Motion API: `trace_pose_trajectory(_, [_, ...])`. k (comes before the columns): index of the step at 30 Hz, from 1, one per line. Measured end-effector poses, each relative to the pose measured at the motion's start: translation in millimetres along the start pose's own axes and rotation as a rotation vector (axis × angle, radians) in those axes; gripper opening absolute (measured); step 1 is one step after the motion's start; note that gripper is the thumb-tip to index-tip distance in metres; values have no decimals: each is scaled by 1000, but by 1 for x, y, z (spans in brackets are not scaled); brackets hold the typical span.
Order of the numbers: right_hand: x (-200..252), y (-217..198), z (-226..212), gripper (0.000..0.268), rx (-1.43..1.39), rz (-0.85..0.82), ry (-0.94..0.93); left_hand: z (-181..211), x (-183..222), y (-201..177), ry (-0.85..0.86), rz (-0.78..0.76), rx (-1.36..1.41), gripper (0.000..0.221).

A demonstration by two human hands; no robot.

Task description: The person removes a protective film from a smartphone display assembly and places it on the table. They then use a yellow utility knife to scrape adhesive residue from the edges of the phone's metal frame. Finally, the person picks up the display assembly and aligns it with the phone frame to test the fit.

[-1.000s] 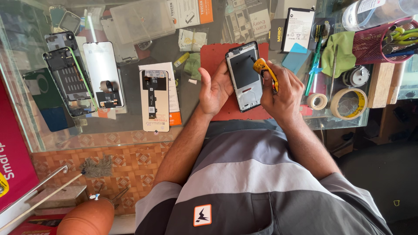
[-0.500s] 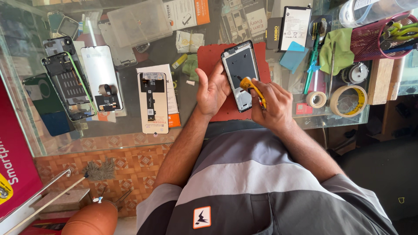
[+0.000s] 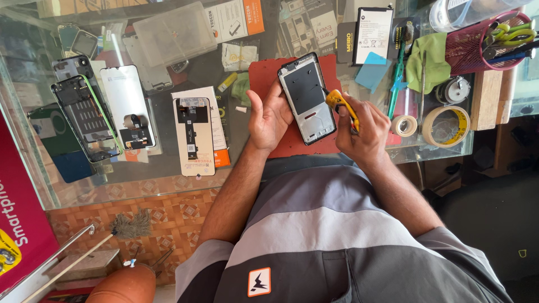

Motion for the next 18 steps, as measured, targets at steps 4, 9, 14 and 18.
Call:
trace_pose_trajectory(4, [9, -11, 1, 14, -29, -19, 19, -1, -1, -3, -6, 25, 15, 105])
trace_pose_trajectory(9, [22, -11, 1, 15, -22, -73, 52, 0, -2, -2, 4, 23, 34, 105])
trace_pose_trajectory(14, [26, -7, 3, 19, 22, -94, 39, 1, -3, -1, 12, 26, 50, 104])
trace_pose_trajectory(18, [31, -14, 0, 17, -15, -90, 27, 0, -2, -3, 4, 43, 54, 103])
Point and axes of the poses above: each hand's wrist, its own x-axis away from the middle knuckle, its own y-axis out of the palm, z = x × y, the point moved 8 cm from there along -x, towards the middle knuckle, and after that the axes turned 8 degrees about z, right-handed, at the moved point
